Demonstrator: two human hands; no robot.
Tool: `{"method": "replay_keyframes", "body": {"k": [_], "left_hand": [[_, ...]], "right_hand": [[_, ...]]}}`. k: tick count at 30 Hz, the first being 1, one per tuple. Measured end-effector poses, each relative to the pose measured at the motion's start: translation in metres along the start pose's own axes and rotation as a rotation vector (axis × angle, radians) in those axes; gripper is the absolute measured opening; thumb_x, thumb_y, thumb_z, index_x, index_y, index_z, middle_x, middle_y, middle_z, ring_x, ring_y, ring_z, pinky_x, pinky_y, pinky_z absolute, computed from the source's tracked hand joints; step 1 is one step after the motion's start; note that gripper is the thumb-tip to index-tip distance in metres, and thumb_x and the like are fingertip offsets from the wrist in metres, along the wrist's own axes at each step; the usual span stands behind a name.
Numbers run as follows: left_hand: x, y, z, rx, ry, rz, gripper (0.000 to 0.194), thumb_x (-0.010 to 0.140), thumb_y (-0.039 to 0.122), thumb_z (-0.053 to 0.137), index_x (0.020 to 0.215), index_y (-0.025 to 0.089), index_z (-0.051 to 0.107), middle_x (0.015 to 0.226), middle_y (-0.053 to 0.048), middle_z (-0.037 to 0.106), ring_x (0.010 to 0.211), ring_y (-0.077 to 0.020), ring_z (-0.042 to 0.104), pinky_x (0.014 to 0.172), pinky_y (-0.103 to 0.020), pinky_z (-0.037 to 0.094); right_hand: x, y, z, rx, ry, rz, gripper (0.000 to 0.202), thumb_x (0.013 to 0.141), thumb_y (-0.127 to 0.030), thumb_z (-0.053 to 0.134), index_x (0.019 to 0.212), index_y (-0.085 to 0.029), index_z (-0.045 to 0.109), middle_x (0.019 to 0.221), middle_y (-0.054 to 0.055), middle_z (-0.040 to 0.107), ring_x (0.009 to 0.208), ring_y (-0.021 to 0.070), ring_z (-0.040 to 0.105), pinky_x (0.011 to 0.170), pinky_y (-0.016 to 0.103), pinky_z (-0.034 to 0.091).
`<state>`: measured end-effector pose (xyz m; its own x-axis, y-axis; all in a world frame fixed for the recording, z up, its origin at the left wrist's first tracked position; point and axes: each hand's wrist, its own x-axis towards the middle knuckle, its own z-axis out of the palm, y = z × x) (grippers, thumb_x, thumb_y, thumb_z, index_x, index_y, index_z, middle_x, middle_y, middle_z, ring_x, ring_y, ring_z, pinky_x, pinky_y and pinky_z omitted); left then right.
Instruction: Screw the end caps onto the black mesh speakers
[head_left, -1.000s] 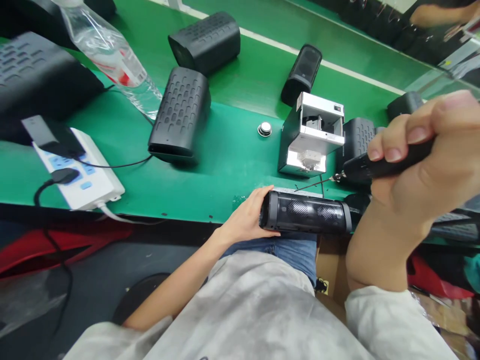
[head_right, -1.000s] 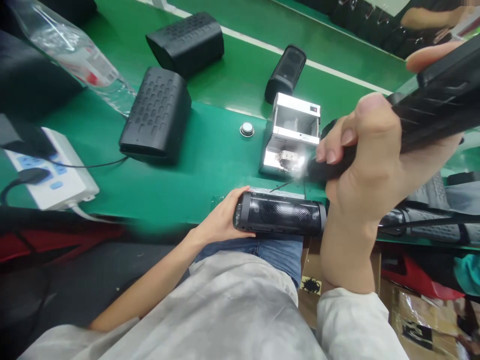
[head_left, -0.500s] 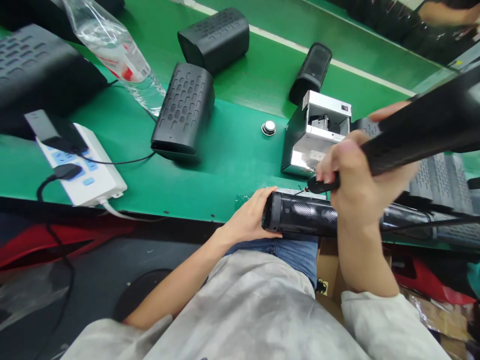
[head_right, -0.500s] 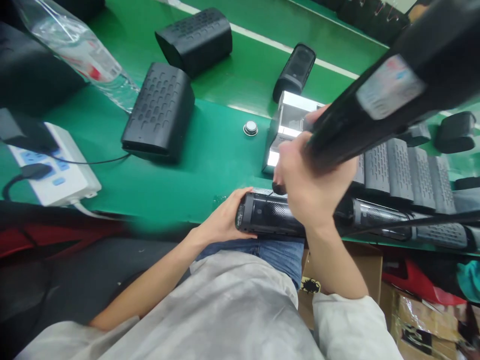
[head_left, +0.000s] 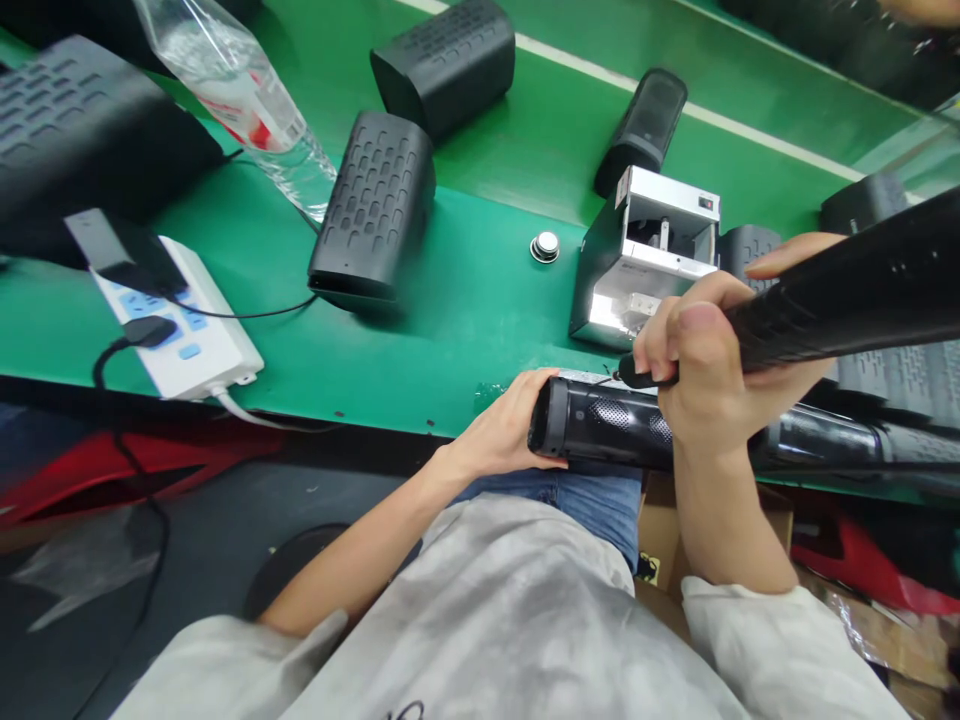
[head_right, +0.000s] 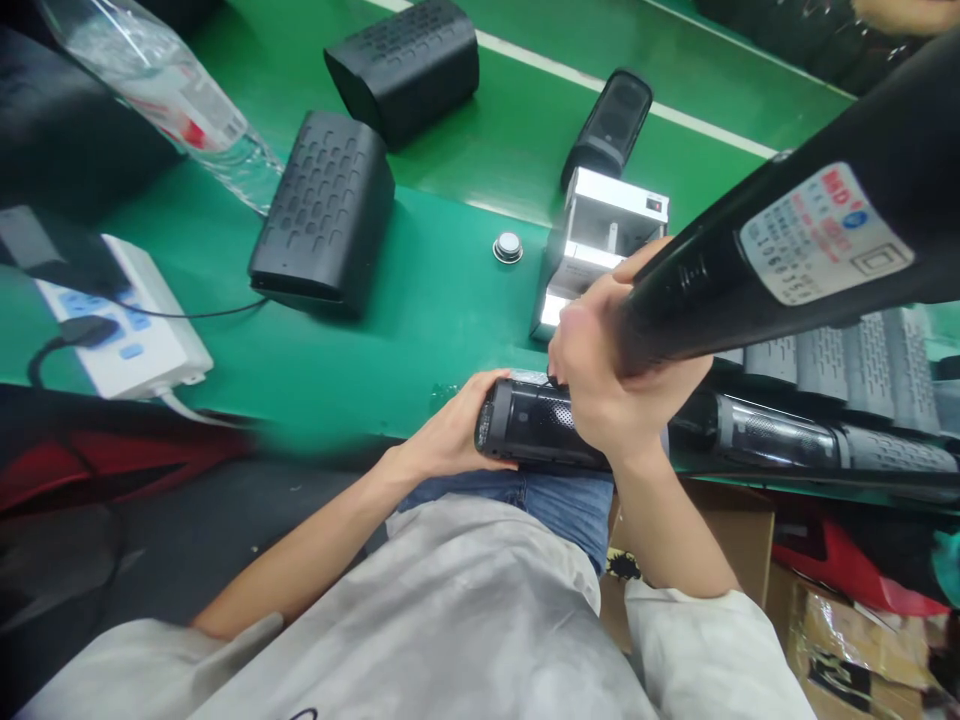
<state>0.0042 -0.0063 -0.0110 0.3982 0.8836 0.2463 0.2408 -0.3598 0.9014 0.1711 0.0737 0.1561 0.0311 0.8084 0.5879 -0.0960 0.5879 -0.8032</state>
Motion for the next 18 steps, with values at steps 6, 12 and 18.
{"method": "replay_keyframes", "body": {"k": [6, 12, 18], "left_hand": [[-0.001, -0.002, 0.001, 0.026, 0.005, 0.024, 0.127, 0.08, 0.057, 0.105, 0.178, 0.026, 0.029, 0.171, -0.026, 0.053, 0.161, -0.049, 0.057, 0.134, -0.074, 0.05], [-0.001, -0.004, 0.001, 0.039, 0.008, 0.012, 0.13, 0.079, 0.056, 0.106, 0.178, 0.024, 0.03, 0.173, -0.027, 0.051, 0.165, -0.0493, 0.053, 0.137, -0.073, 0.047], [-0.001, -0.003, 0.001, 0.044, 0.019, 0.012, 0.127, 0.077, 0.054, 0.107, 0.176, 0.023, 0.033, 0.171, -0.026, 0.053, 0.164, -0.0473, 0.055, 0.137, -0.07, 0.047]], "right_hand": [[0.001, 0.009, -0.006, 0.033, 0.002, -0.019, 0.043, 0.093, -0.039, 0.095, 0.113, -0.03, 0.058, 0.065, -0.01, 0.05, 0.041, 0.0104, 0.041, 0.037, 0.03, 0.034], [0.001, 0.015, -0.008, 0.026, -0.007, -0.017, 0.044, 0.095, -0.044, 0.092, 0.114, -0.031, 0.055, 0.065, -0.012, 0.052, 0.041, 0.0103, 0.043, 0.037, 0.028, 0.035], [0.0, 0.023, -0.013, 0.038, -0.108, -0.013, 0.047, 0.095, -0.05, 0.092, 0.116, -0.03, 0.054, 0.064, -0.013, 0.049, 0.04, 0.0092, 0.043, 0.037, 0.026, 0.038]]}}
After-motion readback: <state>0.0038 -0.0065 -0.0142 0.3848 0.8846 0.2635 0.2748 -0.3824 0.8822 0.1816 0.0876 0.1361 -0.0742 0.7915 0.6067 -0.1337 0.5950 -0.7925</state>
